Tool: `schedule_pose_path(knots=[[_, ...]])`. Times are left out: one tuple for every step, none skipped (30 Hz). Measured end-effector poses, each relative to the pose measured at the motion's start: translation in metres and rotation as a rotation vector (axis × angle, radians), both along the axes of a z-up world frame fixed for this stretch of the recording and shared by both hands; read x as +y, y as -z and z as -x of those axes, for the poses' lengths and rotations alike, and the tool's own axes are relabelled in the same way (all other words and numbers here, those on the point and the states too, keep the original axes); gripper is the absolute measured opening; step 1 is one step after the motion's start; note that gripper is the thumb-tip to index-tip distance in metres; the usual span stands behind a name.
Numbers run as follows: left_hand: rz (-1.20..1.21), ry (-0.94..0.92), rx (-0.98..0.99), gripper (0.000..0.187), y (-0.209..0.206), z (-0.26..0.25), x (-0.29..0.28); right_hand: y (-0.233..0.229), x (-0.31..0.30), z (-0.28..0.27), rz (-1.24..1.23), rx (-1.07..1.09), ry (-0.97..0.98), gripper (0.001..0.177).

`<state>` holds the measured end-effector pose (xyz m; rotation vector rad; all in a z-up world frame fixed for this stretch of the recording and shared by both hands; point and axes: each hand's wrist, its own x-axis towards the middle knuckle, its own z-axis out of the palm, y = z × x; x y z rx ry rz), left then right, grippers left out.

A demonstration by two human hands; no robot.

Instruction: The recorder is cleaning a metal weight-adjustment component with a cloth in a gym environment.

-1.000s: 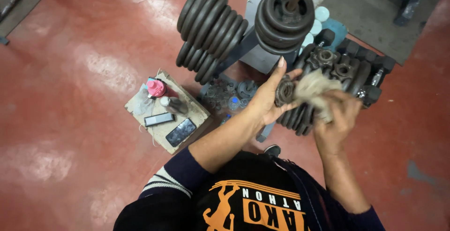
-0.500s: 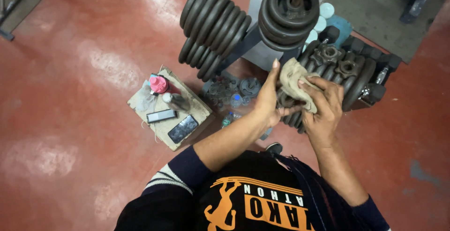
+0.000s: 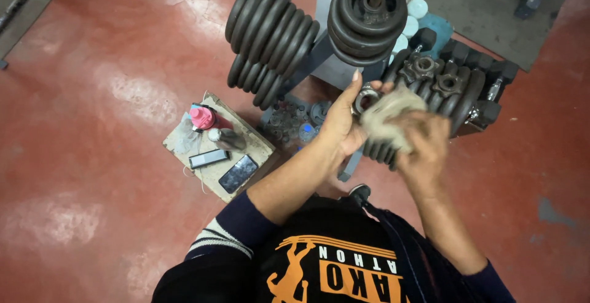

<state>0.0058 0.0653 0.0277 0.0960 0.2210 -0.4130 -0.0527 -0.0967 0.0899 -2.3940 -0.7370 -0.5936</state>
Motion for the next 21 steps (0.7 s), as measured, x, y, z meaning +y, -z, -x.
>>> schedule_pose_path(knots=[[0.002,0.001,0.003,0.046,-0.001,0.001,-0.001,0.005,-0.003,-0.003,0.002,0.003,0.001,0.052],[-0.071,-0.013,-0.04,0.05,-0.002,0.002,-0.001,0.009,-0.006,-0.006,-0.085,0.015,0.102,0.049],[-0.145,-0.027,-0.084,0.054,-0.003,0.002,-0.002,0.014,-0.009,-0.01,-0.174,0.024,0.202,0.045],[-0.144,-0.027,-0.083,0.054,-0.004,0.004,-0.004,0.006,-0.002,-0.01,-0.173,0.024,0.202,0.045],[-0.178,-0.019,-0.063,0.057,-0.005,0.005,-0.007,-0.003,0.006,-0.01,-0.222,0.005,0.177,0.049],[-0.211,-0.007,-0.046,0.061,-0.005,0.005,-0.01,-0.012,0.012,-0.01,-0.27,-0.017,0.155,0.052],[-0.208,-0.003,-0.048,0.061,-0.009,0.006,-0.008,-0.02,0.019,-0.006,-0.268,-0.02,0.159,0.052],[-0.166,-0.022,-0.073,0.059,-0.012,0.006,-0.005,-0.028,0.027,-0.004,-0.073,-0.08,0.058,0.057],[-0.122,-0.041,-0.098,0.059,-0.016,0.006,-0.002,-0.036,0.035,-0.001,0.121,-0.142,-0.045,0.063],[-0.125,-0.047,-0.097,0.059,-0.016,0.007,0.003,-0.031,0.027,-0.002,0.118,-0.141,-0.051,0.063],[-0.118,0.022,-0.061,0.07,-0.017,0.008,0.008,-0.025,0.02,-0.003,0.112,-0.082,-0.073,0.064],[-0.106,0.097,-0.025,0.082,-0.017,0.01,0.01,-0.02,0.011,-0.002,0.111,-0.021,-0.088,0.066],[-0.103,0.098,-0.023,0.082,-0.015,0.01,0.009,-0.015,0.005,-0.003,0.113,-0.018,-0.088,0.066],[-0.177,0.051,0.005,0.077,-0.012,0.01,0.009,-0.01,0.0,-0.005,0.119,-0.02,0.017,0.064],[-0.251,0.003,0.034,0.071,-0.01,0.009,0.009,-0.004,-0.006,-0.007,0.125,-0.023,0.121,0.063],[-0.251,-0.001,0.037,0.071,-0.015,0.012,0.009,-0.011,0.002,-0.006,0.124,-0.02,0.116,0.063],[-0.274,-0.025,0.012,0.073,-0.02,0.014,0.008,-0.017,0.008,-0.005,0.063,-0.037,0.11,0.066],[-0.296,-0.042,-0.019,0.074,-0.026,0.015,0.004,-0.024,0.013,-0.003,0.002,-0.058,0.112,0.07],[-0.295,-0.038,-0.021,0.074,-0.026,0.016,0.003,-0.028,0.019,-0.001,0.002,-0.06,0.116,0.07],[-0.271,-0.021,-0.057,0.074,-0.028,0.016,0.003,-0.032,0.026,0.001,0.087,-0.053,0.058,0.069],[-0.247,-0.004,-0.094,0.075,-0.03,0.016,0.003,-0.037,0.033,0.002,0.17,-0.047,-0.001,0.069]])
